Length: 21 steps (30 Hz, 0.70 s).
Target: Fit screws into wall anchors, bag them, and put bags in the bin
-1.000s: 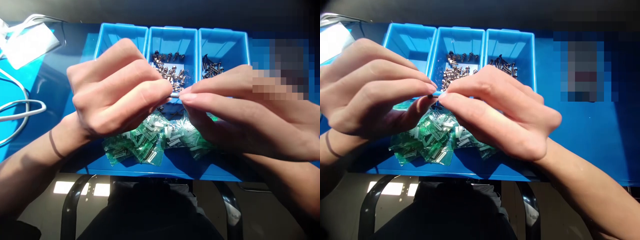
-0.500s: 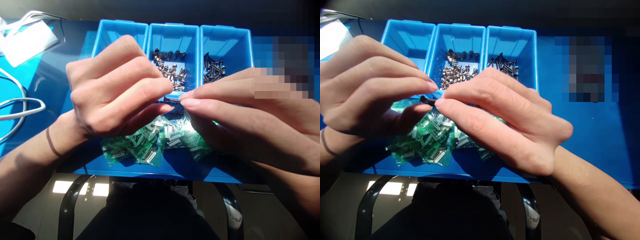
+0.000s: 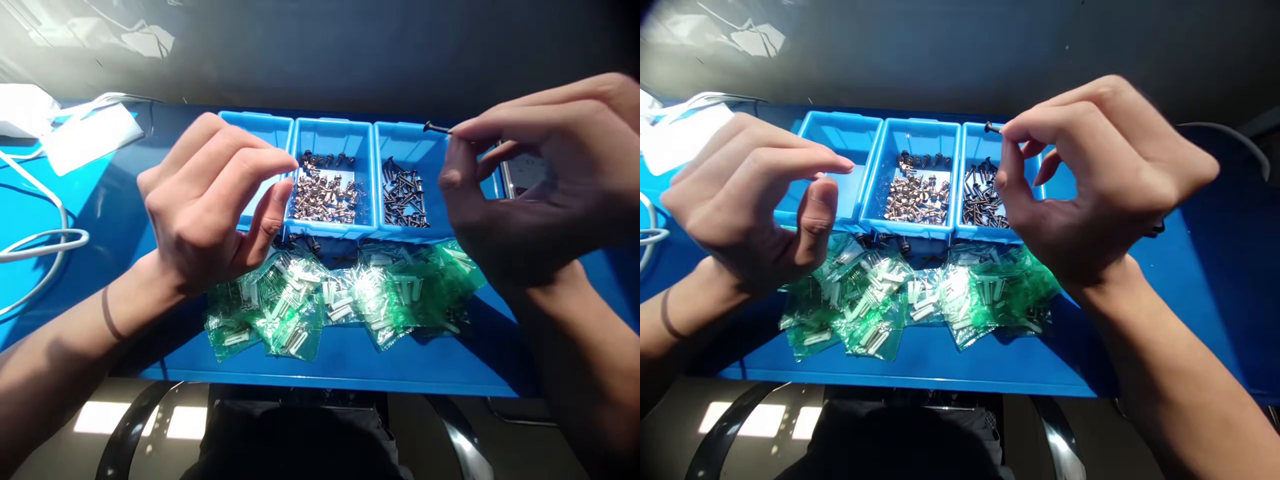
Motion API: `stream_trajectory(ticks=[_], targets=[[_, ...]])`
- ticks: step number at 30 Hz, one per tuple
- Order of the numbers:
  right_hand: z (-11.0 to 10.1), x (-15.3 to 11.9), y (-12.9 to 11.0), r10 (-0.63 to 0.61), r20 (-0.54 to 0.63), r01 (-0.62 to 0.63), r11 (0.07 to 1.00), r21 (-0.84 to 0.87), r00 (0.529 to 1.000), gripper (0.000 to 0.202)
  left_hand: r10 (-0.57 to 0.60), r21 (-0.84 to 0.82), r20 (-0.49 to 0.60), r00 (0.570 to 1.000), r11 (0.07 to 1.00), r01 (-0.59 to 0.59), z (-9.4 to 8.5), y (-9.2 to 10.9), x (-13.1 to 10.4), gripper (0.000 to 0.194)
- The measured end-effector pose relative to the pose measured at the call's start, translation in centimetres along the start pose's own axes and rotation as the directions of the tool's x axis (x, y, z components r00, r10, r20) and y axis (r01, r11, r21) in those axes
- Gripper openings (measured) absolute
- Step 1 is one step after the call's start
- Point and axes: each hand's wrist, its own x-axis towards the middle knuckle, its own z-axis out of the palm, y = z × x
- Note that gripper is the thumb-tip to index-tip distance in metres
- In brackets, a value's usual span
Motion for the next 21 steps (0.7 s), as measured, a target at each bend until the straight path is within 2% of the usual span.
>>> stream_trajectory(ticks=[3,5,6,8,10,13,15,17,21], targets=[[0.0,0.7,-0.2,-0.045,-0.018,0.044,0.999,-0.018,0.999,0.025,-0.033,0.013,0.004,0.999,0.999,0.033,-0.1,0.2,-0.1,0.021],[-0.4,1.0,-1.0,-0.176,-0.02,0.177,0.984,0.03,0.984,0.028,-0.048,0.024,0.023,0.999,0.999,0.047,-0.2,0.3,-0.1,0.02],[-0.7,1.1,-1.5,-0.274,0.01,0.273,0.961,0.048,0.962,0.03,-0.064,0.039,0.044,0.997,0.997,0.063,-0.2,0.3,-0.2,0.02],[-1.2,1.2,-2.5,-0.477,0.078,0.469,0.877,0.103,0.875,0.025,-0.051,0.032,0.052,0.997,0.998,0.049,-0.3,0.3,-0.2,0.02],[-1.3,1.1,-3.3,-0.589,0.178,0.567,0.808,0.16,0.789,0.014,-0.053,0.021,0.069,0.996,0.998,0.051,-0.2,0.4,-0.3,0.021],[-0.9,0.6,-4.0,-0.64,0.337,0.636,0.759,0.138,0.69,0.023,-0.065,0.004,0.075,0.995,0.998,0.065,-0.4,0.7,-0.3,0.021],[-0.4,0.0,-4.2,-0.636,0.419,0.657,0.745,0.115,0.648,0.027,-0.079,0.01,0.103,0.992,0.997,0.078,-0.6,1.0,-0.3,0.024],[0.0,-0.4,-4.2,-0.633,0.439,0.656,0.745,0.121,0.637,0.023,-0.093,0.014,0.16,0.983,0.996,0.092,-0.9,1.2,-0.2,0.027],[0.4,-0.6,-4.5,-0.632,0.414,0.665,0.743,0.081,0.655,0.021,-0.111,0.044,0.251,0.962,0.994,0.104,-1.3,1.4,-0.2,0.032]])
